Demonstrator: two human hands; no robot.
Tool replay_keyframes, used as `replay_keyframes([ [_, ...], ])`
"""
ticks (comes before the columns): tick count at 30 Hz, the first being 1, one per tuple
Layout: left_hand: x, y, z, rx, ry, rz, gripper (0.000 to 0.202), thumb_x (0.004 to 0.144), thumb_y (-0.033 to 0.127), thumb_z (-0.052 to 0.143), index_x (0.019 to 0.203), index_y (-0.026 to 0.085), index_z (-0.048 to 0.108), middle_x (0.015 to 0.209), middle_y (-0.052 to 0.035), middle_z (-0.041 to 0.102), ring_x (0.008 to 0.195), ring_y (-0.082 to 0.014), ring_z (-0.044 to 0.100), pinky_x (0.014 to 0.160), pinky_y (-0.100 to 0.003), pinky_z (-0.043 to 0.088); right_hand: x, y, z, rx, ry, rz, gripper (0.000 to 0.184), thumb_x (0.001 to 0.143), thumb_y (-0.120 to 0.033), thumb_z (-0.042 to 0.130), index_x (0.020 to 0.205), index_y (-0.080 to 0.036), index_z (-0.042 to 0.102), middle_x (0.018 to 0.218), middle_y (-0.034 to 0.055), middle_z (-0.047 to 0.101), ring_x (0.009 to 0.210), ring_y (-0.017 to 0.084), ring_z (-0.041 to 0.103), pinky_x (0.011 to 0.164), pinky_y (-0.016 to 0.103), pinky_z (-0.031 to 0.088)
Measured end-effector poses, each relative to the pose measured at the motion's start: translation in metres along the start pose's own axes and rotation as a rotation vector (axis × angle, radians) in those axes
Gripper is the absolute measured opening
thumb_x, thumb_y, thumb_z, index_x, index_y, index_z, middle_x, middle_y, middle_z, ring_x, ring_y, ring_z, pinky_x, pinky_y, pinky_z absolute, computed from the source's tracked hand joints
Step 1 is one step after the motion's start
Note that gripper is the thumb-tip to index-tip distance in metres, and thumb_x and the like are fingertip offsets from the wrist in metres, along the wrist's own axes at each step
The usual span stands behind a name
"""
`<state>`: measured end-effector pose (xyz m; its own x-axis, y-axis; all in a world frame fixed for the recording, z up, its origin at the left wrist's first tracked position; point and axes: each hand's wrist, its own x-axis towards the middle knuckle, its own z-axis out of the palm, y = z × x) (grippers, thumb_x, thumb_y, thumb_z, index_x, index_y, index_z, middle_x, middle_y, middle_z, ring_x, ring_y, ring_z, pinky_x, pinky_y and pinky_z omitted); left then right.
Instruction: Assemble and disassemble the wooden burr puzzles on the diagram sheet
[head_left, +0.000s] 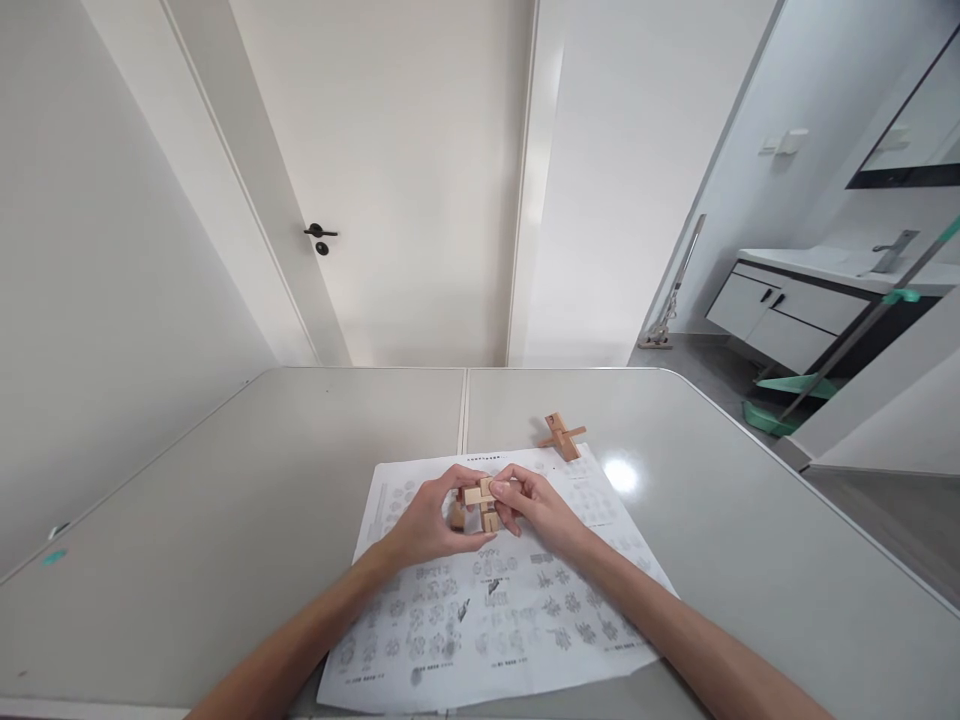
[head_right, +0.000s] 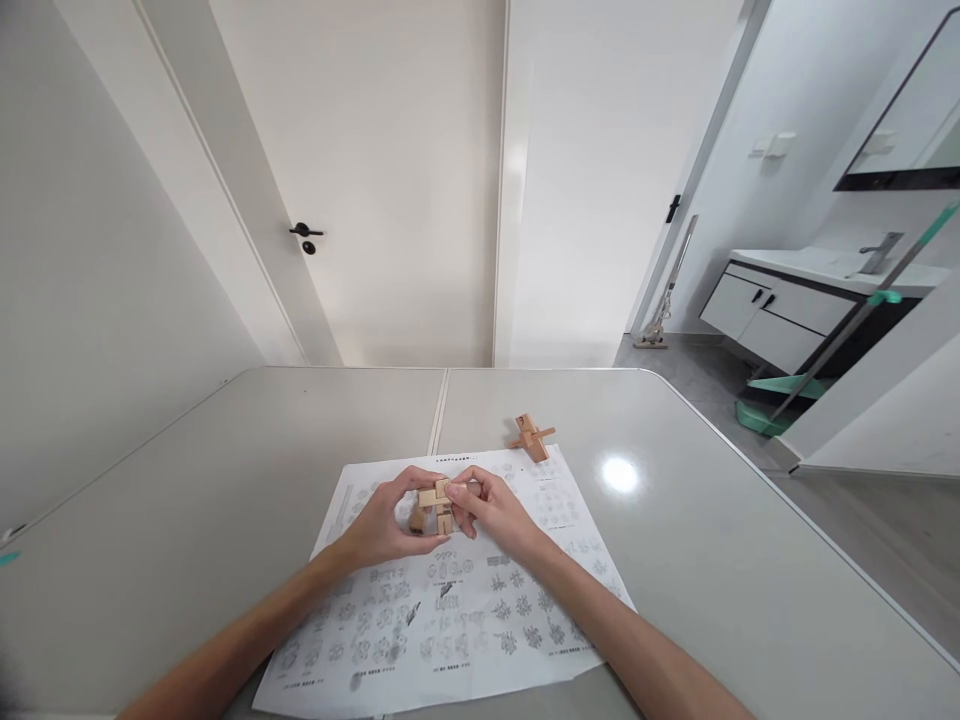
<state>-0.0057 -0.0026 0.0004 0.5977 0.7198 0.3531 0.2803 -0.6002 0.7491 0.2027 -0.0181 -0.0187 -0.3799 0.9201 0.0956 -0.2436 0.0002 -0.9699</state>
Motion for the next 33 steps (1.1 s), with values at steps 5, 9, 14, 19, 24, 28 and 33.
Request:
replay_keyframes([
  [5,0.004,-0.002,0.002,-0.053,0.048,-0.06,0.051,0.074,0.03,0.082,0.117,0.025,0.054,0.105,-0.0044,0.069,0.087,-0.0196,0.066,0.082,-0.034,0.053,0.003,0.006,0.0,-0.043,0.016,-0.021,0.037,0.094,-0.058,0.059,0.095,-0.021,0.056,0.058,-0.0068,0.055,0.046,0.01,0.045,0.055,0.027,0.04],
  [9,0.01,-0.014,-0.008,-0.158,0.228,-0.144,0.048,0.077,0.029,0.08,0.113,0.024,0.05,0.089,-0.0003,0.064,0.079,-0.0153,0.059,0.077,-0.03,0.051,0.003,0.014,0.0,-0.268,0.106,-0.108,0.036,0.098,-0.055,0.052,0.116,-0.024,0.052,0.075,-0.0038,0.059,0.055,0.012,0.05,0.057,0.028,0.043],
  [14,0.011,-0.032,-0.023,-0.197,0.426,-0.203,0.047,0.078,0.033,0.081,0.112,0.023,0.05,0.088,-0.0012,0.062,0.079,-0.0153,0.057,0.078,-0.032,0.051,-0.004,0.019,0.009,-0.846,0.031,-0.29,0.021,0.094,-0.039,0.063,0.108,-0.025,0.059,0.091,0.0011,0.061,0.065,0.014,0.053,0.062,0.029,0.044],
  [19,0.007,-0.036,-0.021,-0.095,0.402,-0.204,0.051,0.077,0.035,0.081,0.116,0.024,0.05,0.086,0.0004,0.061,0.079,-0.0157,0.057,0.079,-0.032,0.05,-0.004,0.024,0.017,-1.111,-0.015,-0.381,0.023,0.092,-0.033,0.065,0.113,-0.025,0.059,0.093,0.0026,0.061,0.072,0.017,0.057,0.062,0.028,0.043],
  [24,0.006,-0.025,-0.016,0.031,0.302,-0.168,0.051,0.077,0.034,0.08,0.117,0.024,0.05,0.084,0.0018,0.058,0.077,-0.016,0.057,0.075,-0.03,0.049,0.001,0.033,0.019,-1.104,0.048,-0.356,0.016,0.089,-0.035,0.069,0.096,-0.023,0.061,0.083,0.0008,0.062,0.067,0.016,0.055,0.059,0.027,0.041],
  [28,0.007,-0.019,-0.015,0.064,0.258,-0.151,0.048,0.078,0.035,0.078,0.116,0.024,0.051,0.085,0.0012,0.059,0.075,-0.0157,0.056,0.076,-0.031,0.05,0.003,0.035,0.022,-1.025,0.119,-0.327,0.018,0.089,-0.037,0.069,0.082,-0.023,0.06,0.075,0.0003,0.059,0.062,0.015,0.051,0.057,0.028,0.039],
  [33,0.007,-0.02,-0.015,0.012,0.284,-0.135,0.049,0.078,0.035,0.079,0.117,0.024,0.052,0.088,0.0003,0.062,0.075,-0.0151,0.056,0.077,-0.031,0.05,0.004,0.028,0.019,-0.694,0.153,-0.259,0.014,0.091,-0.039,0.067,0.088,-0.025,0.066,0.091,0.0036,0.063,0.061,0.014,0.053,0.059,0.03,0.044],
])
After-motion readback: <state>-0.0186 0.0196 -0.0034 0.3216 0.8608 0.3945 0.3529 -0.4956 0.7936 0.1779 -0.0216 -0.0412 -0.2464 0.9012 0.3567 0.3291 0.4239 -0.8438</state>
